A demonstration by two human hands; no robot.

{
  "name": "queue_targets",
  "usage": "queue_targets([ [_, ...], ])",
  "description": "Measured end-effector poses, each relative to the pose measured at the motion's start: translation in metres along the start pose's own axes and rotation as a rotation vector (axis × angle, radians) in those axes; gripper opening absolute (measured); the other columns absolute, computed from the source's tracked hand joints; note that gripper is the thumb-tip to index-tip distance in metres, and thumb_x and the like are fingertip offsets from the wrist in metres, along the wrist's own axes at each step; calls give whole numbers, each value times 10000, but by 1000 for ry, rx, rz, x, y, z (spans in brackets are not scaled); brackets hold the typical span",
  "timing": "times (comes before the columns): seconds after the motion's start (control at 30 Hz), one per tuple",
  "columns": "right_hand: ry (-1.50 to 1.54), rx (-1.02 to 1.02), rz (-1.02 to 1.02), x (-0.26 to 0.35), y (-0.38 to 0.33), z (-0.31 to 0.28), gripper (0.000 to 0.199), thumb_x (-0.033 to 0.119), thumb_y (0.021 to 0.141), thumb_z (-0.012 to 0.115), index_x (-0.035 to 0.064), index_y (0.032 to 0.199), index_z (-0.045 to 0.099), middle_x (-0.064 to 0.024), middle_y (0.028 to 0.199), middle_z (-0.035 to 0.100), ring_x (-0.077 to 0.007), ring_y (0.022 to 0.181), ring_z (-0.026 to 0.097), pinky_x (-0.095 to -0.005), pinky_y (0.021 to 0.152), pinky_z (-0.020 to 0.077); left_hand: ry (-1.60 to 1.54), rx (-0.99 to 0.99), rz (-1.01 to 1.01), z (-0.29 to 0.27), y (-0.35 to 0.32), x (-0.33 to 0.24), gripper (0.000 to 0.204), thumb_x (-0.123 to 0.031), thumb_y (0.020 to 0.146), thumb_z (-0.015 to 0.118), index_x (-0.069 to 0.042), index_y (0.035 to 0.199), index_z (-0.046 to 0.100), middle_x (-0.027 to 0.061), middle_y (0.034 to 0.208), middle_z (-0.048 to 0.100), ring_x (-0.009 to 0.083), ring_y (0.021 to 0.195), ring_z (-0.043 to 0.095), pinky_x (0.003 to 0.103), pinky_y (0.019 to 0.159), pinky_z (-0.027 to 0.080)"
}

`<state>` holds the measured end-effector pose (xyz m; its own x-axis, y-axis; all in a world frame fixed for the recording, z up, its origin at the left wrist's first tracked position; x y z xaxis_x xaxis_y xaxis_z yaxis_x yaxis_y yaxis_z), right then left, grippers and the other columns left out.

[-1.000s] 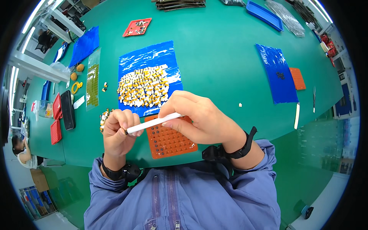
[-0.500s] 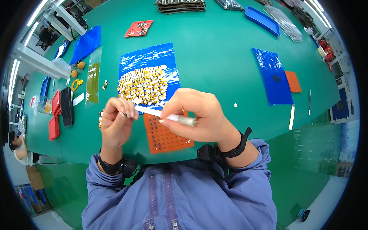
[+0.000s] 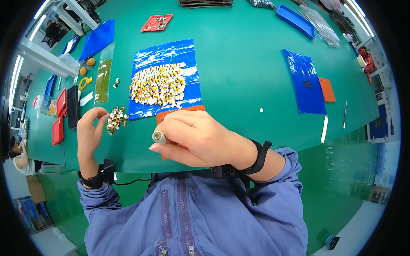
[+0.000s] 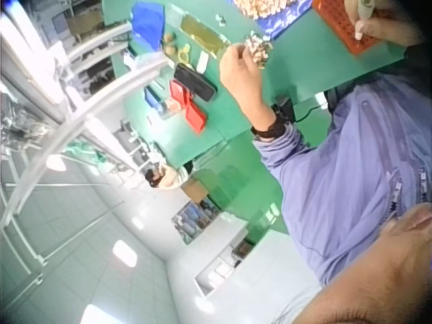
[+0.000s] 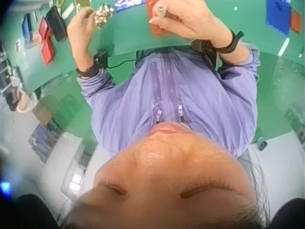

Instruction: The person uses a white plastic tool to pick up small yellow and white electronic components from a blue sheet and places them into the holes of an orange grid tray. The person repeats this pick-and-place action continuously throughout the clip.

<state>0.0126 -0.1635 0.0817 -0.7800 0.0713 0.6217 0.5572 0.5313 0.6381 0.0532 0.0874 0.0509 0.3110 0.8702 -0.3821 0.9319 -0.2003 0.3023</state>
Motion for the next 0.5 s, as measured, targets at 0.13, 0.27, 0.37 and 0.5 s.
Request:
queue_targets([
  [0.13,1,14,9,2,1,-2,183,106,714,683,26,760,525,-60,602,516,-180,518,522,-273,458,411,104,80,135,4,6,-10,117,-84,709,635,-34,808,598,90,790,586,250,768,555,337,672,437],
  [0.27,115,-136,70,-9,-4,-19,132,55,731,666,15,777,548,-49,633,544,-136,537,529,-241,480,414,-10,225,252,22,25,-47,160,-100,699,653,-38,839,604,93,845,586,263,825,549,344,712,435],
  [0.37,288,-306,134,-19,-10,-40,74,4,761,624,-4,799,561,-49,704,567,-100,607,535,-216,538,420,-71,302,367,46,38,-77,181,-113,694,663,-45,849,598,92,847,576,263,832,541,342,718,435],
  [0.5,503,-465,239,-33,-20,-52,30,-45,788,567,-26,811,560,-59,794,565,-84,714,527,-210,617,420,-115,366,418,91,56,-88,185,-131,690,674,-57,831,579,87,824,556,266,827,523,341,717,428],
])
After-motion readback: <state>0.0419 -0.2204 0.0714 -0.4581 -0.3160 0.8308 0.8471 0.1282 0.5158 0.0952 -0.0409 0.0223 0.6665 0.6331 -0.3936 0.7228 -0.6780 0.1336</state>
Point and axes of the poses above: each hand's wrist, its own y-axis towards the middle knuckle, its own z-axis out of the palm, x = y × z, the point moved 6 cm from there along y, towards the middle knuckle
